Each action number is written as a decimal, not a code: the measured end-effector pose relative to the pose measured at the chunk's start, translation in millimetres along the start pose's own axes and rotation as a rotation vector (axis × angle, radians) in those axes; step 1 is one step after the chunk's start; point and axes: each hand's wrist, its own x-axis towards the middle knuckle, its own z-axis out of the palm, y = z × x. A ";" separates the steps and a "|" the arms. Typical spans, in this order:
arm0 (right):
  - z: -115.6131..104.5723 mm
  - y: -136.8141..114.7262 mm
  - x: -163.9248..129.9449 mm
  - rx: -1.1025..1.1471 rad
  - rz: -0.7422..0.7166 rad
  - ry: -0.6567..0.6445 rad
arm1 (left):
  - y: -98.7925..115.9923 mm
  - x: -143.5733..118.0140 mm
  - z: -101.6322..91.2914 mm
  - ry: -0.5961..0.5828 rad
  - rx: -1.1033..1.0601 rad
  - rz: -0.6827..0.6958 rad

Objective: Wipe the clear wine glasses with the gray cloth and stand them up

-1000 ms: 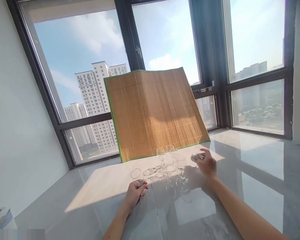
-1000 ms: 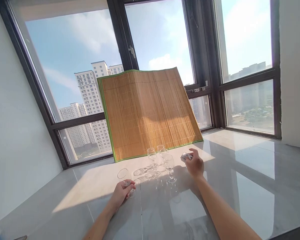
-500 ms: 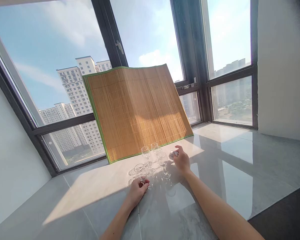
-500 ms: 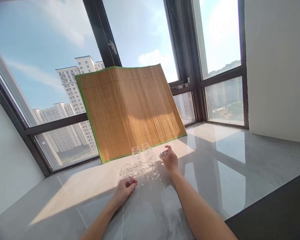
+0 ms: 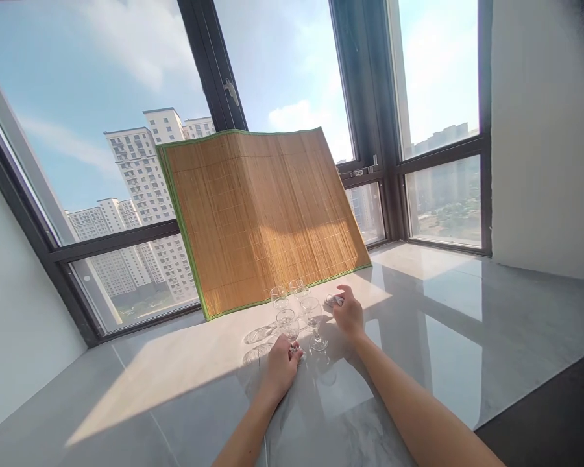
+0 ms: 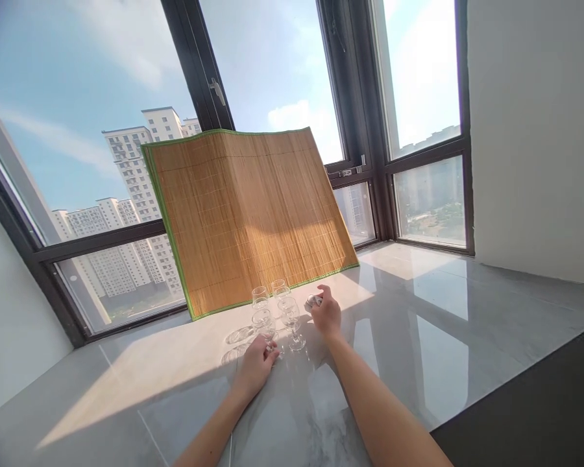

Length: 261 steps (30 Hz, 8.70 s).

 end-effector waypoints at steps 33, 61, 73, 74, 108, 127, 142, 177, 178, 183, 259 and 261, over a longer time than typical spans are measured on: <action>-6.7 16.6 6.9 -0.129 0.096 -0.050 | 4.9 -27.9 -54.8 -0.021 0.034 0.183; -1.3 22.1 9.1 -0.145 0.081 -0.069 | -69.1 -68.5 -128.8 -0.073 0.493 -0.121; -4.4 17.4 7.6 -0.124 0.093 -0.090 | -132.7 -18.7 -146.2 0.256 0.699 -0.637; -4.1 17.5 7.5 -0.123 0.100 -0.088 | -125.0 -19.4 -143.9 0.310 0.698 -0.637; -2.4 18.8 8.0 -0.098 0.114 -0.094 | -35.7 -91.4 -109.2 -0.097 0.493 -0.026; -2.1 14.4 7.7 -0.104 0.117 -0.095 | -75.5 -88.6 -136.0 0.235 0.617 -0.159; -2.4 12.8 7.6 -0.105 0.108 -0.091 | 64.7 -16.8 7.2 -0.377 0.323 0.122; 1.1 12.5 4.2 -0.121 0.107 -0.145 | -72.2 -141.9 -158.6 0.026 0.554 -0.125; 2.1 12.4 3.8 -0.127 0.100 -0.148 | -57.7 -135.6 -146.4 -0.035 0.508 -0.060; 4.3 12.2 2.7 -0.138 0.094 -0.148 | 8.4 -76.2 -69.0 -0.213 0.350 0.142; -7.0 -8.7 -4.5 -0.646 -0.244 -0.483 | -7.5 -30.7 -35.6 -0.237 0.434 0.019; -6.4 -9.0 -5.7 -0.669 -0.259 -0.429 | -17.3 -57.4 -56.0 -0.244 0.404 0.007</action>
